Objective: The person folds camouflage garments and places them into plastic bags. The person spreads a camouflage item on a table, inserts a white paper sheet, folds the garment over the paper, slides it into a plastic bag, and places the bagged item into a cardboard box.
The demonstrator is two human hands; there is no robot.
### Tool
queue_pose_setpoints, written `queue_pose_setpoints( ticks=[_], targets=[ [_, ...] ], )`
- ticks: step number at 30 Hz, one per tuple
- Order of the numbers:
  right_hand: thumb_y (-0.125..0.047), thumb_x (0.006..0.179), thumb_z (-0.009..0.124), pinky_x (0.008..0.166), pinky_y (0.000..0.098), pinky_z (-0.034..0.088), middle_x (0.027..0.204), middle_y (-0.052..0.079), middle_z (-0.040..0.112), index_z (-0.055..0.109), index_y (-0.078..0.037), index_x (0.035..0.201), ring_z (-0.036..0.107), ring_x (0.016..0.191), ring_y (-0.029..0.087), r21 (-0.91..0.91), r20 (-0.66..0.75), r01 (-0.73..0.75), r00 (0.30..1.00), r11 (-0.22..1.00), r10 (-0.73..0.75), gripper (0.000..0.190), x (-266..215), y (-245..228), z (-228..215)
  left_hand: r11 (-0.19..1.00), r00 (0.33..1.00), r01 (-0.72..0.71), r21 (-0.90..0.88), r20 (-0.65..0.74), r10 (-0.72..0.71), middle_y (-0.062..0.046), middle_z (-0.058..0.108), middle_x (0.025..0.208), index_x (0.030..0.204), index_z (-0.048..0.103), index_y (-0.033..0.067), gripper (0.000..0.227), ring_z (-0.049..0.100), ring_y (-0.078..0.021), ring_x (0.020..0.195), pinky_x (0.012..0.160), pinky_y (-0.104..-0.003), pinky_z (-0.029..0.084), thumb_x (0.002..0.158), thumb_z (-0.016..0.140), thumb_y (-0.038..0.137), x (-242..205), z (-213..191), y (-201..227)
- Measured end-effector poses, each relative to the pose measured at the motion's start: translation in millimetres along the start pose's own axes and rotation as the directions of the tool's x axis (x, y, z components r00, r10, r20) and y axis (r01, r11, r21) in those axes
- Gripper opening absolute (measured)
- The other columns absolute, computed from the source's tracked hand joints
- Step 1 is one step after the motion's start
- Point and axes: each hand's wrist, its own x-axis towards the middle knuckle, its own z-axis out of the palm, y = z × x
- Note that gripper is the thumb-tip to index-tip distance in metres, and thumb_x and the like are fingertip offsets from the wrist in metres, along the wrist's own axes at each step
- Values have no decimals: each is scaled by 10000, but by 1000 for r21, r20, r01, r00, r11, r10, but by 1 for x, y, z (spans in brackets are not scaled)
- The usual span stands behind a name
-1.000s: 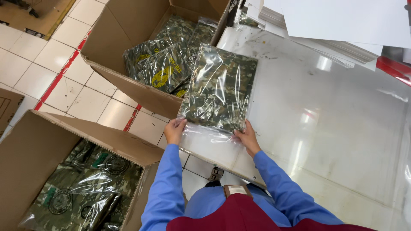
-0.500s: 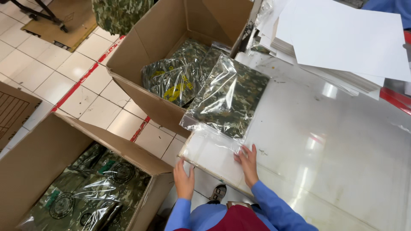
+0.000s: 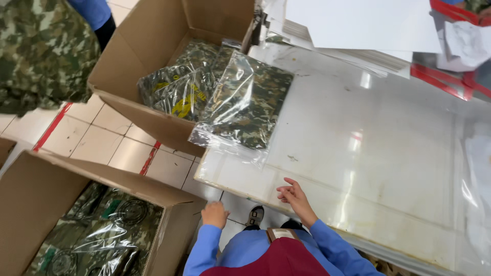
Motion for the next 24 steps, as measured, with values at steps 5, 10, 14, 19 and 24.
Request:
queue_pose_setpoints(
  ticks=[5, 10, 14, 19, 24],
  targets=[
    [-218, 1011, 571, 888, 328, 588, 1118, 100, 741, 622, -88, 1345, 729, 952, 189, 51, 60, 60, 996, 997, -63, 362, -20, 60, -53, 985, 956, -157, 73, 262, 132, -58, 743, 1141, 1081, 753, 154, 587, 678, -295, 1111, 880, -411, 556, 939, 608, 705, 33, -41, 95],
    [-225, 1000, 597, 884, 325, 559, 1123, 76, 739, 644, -98, 1318, 726, 951, 178, 196, -128, 59, 991, 979, -34, 345, -65, 101, -118, 866, 848, -478, 149, 335, 410, -131, 705, 950, 899, 707, 83, 517, 668, -349, 925, 812, -471, 541, 975, 623, 587, -5, -21, 170],
    [-284, 981, 631, 893, 303, 561, 1184, 75, 754, 658, -126, 1322, 718, 964, 179, 335, -317, 24, 944, 942, 89, 377, -127, 132, -191, 617, 524, -787, 8, 536, 662, -145, 616, 697, 734, 606, 65, 569, 610, -298, 662, 599, -466, 497, 1077, 555, 517, -50, 1, 233],
    [-264, 977, 656, 860, 331, 563, 1150, 80, 736, 661, -121, 1319, 717, 967, 206, 451, -617, 88, 750, 888, 238, 370, -219, 214, -329, 469, 440, -878, 93, 543, 716, -178, 708, 981, 946, 627, 74, 557, 673, -382, 918, 752, -525, 524, 988, 586, 628, -84, 21, 322],
    [-237, 1014, 611, 882, 389, 523, 1129, 81, 685, 649, -122, 1290, 644, 974, 211, 514, -808, 119, 401, 850, 432, 301, -295, 268, -503, 486, 421, -873, 32, 552, 719, -151, 711, 1173, 1208, 648, 48, 591, 665, -327, 1096, 876, -466, 539, 992, 574, 593, -128, 26, 413]
  ],
)
